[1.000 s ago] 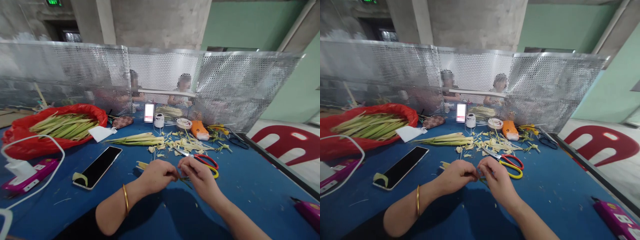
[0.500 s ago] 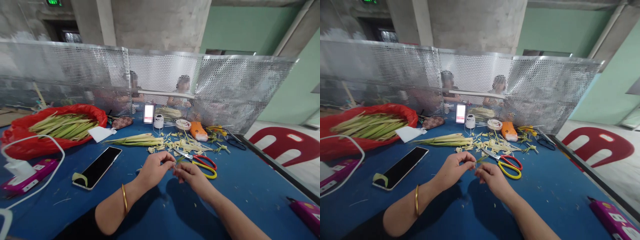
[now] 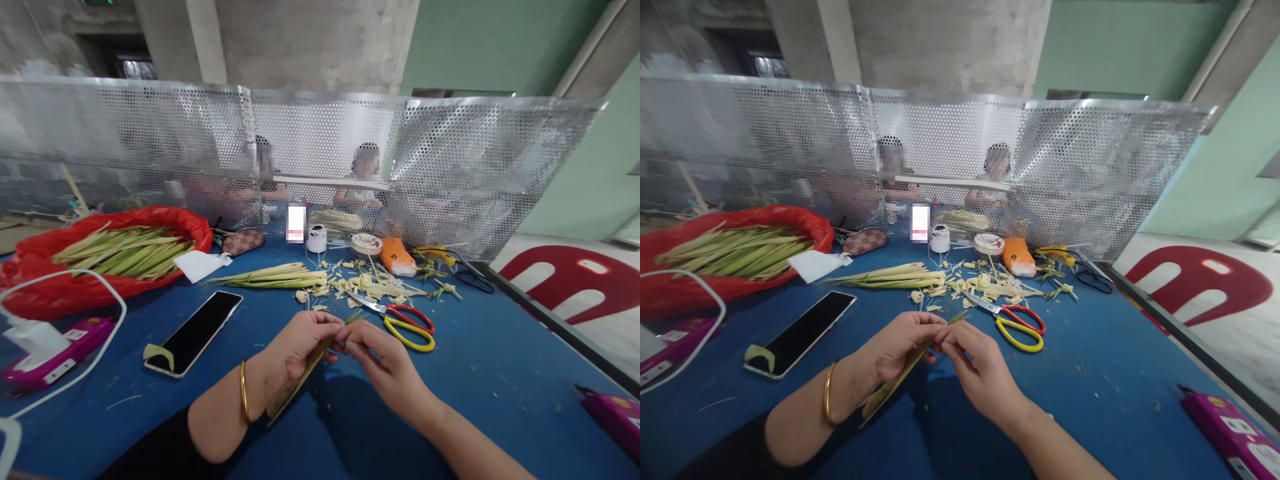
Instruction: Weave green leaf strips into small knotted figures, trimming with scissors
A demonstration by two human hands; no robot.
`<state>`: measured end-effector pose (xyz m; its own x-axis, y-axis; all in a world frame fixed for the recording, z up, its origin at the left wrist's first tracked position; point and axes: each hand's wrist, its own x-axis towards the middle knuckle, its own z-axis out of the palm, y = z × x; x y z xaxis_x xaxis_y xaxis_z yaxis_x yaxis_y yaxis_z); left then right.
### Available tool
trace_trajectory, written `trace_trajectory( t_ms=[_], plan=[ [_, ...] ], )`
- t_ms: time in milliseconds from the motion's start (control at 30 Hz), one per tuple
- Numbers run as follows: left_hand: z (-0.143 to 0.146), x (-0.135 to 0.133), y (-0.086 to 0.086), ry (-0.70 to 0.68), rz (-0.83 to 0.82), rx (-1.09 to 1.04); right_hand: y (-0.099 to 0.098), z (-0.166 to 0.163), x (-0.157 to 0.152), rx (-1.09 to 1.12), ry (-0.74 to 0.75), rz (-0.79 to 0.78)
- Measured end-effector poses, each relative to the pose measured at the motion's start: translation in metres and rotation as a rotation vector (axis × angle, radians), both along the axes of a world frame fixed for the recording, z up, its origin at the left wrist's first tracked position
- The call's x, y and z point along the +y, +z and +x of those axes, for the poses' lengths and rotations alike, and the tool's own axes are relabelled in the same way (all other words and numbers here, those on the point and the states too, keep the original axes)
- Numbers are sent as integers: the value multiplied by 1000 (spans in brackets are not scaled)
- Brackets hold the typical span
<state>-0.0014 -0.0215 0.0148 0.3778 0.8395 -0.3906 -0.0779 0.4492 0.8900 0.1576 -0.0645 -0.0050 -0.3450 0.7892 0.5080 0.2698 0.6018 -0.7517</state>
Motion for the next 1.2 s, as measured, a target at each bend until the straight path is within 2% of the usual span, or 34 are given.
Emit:
trace_trajectory(
  t_ms=[133,333,433,500,567,633,700,767,833,1033,1200],
  plan=[
    [3,-1,-4,34,-52,-78,-1,-2,0,27,4,-37],
    [12,-5,-15,134,90,-68,2,-2,-2,-120,-26,22],
    [16,-3,-23,164,96,-57,3,-2,-3,-164,-1,14],
    [16,-2,-27,187,105,-73,3,-4,-4,-102,-6,-25],
    [15,-1,-27,212,126,-92,1,-4,-4,4,-35,-128],
    [14,-1,-24,237,137,-80,-3,-3,-1,96,-126,-275],
    [13,-2,-20,253,132,-46,-7,0,5,181,-314,-366],
    [13,-4,-16,254,128,-24,-11,5,12,277,-514,-367],
    [14,-6,-14,247,124,-18,-13,9,17,362,-601,-374],
    [19,-11,-15,219,137,-3,-7,4,16,484,-459,-645],
    [22,-11,-21,202,122,17,-6,0,15,554,-387,-690]
  ],
)
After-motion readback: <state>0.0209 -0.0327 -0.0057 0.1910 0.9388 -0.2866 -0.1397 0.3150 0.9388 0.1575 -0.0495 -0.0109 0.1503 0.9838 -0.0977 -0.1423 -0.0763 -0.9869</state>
